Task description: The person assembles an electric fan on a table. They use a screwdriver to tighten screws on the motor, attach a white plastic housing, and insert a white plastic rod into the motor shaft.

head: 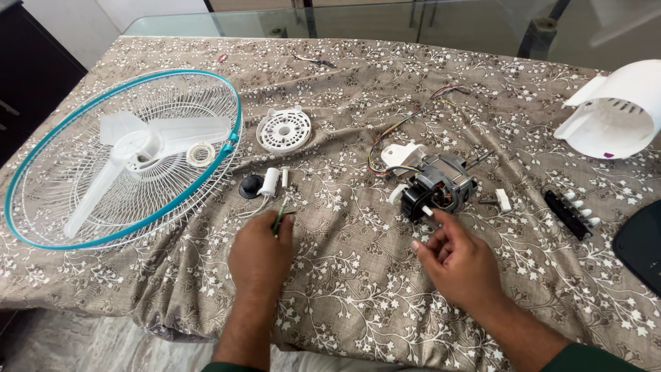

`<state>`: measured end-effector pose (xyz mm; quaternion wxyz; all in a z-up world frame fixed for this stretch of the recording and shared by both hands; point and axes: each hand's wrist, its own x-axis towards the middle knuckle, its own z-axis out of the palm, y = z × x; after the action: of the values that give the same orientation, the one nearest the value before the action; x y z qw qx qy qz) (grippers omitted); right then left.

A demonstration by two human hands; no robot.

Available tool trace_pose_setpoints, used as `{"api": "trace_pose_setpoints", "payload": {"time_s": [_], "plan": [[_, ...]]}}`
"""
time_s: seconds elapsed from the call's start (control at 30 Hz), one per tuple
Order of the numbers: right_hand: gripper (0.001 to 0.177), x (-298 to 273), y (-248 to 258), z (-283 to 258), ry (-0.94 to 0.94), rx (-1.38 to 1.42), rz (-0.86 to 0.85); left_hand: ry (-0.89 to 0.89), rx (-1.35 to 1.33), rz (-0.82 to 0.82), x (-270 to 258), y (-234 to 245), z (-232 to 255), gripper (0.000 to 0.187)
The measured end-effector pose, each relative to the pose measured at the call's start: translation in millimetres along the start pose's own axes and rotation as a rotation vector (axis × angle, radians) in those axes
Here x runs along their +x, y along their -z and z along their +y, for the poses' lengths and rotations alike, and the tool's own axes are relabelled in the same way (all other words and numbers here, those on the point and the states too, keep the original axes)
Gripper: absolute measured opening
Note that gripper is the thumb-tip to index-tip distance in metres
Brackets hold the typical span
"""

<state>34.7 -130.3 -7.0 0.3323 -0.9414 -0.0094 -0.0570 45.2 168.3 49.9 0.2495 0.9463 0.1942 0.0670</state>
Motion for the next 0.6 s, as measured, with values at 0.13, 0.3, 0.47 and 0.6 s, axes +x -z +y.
{"api": "trace_pose_setpoints", "payload": {"time_s": [0.13, 0.3, 0.47, 0.6], "plan": [[0.072, -1, -1, -1, 0.046, -0.022, 0.006, -0.024, 0.109, 0.041, 0, 0, -12, 0.025], [0.07, 0, 1, -1, 0.046, 0.002, -0.012, -0.002, 0.088, 0.031, 0, -4, -9, 0.029], [0.053, -1, 0, 2, -0.014, 0.071, -0.02, -0.021, -0.152, -0.014, -7, -14, 3, 0.035], [0.022, -2, -3, 8, -0.041, 0.093, -0.047, -0.22, -0.711, -0.169, -25, -38, 23, 0.038]]}}
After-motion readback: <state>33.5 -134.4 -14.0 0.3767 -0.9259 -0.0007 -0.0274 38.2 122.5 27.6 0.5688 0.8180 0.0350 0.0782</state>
